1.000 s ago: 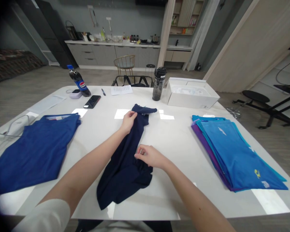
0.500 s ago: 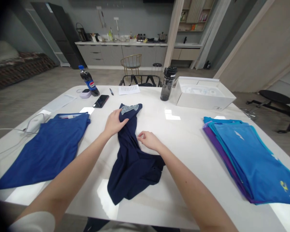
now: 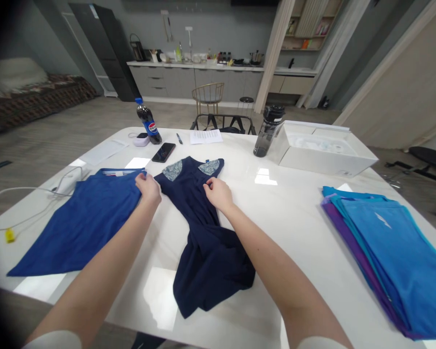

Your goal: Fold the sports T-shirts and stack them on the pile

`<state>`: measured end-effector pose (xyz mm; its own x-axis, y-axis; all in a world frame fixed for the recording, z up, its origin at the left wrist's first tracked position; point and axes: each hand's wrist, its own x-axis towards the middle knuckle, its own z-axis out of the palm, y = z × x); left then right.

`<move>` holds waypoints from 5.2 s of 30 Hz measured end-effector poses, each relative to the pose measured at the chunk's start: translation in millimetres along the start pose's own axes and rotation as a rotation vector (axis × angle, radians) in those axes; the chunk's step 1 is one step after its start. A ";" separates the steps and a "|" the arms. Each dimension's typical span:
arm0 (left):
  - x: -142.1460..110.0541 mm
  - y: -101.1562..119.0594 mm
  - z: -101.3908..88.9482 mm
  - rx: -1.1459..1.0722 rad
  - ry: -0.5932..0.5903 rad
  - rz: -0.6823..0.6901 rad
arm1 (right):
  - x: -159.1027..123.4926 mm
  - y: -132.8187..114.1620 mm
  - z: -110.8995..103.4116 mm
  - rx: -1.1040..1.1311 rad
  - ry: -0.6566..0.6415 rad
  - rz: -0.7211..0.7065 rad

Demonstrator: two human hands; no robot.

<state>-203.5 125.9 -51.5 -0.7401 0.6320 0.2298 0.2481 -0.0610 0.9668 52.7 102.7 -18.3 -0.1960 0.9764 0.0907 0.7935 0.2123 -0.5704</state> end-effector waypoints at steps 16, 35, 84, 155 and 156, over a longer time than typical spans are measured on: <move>-56.2 -19.9 23.3 0.982 -0.806 0.518 | 21.6 61.7 -24.4 -0.182 0.080 0.165; -70.4 1.0 67.0 0.986 -0.771 0.541 | -41.0 150.8 -78.6 -0.363 0.228 0.006; -205.2 66.4 -109.5 0.351 -1.126 0.536 | -185.8 44.2 -81.3 0.420 0.404 0.110; -207.5 35.8 -213.7 0.405 -0.724 0.300 | -349.5 115.7 -87.0 -0.301 0.322 0.182; -215.4 36.2 -214.1 0.486 -0.718 0.412 | -350.6 114.8 -80.4 -0.309 0.317 0.166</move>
<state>-168.9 -177.9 -42.2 -0.0176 0.9651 0.2614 0.7550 -0.1586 0.6363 258.8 -212.1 -50.0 0.0954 0.9519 0.2913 0.9428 0.0075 -0.3333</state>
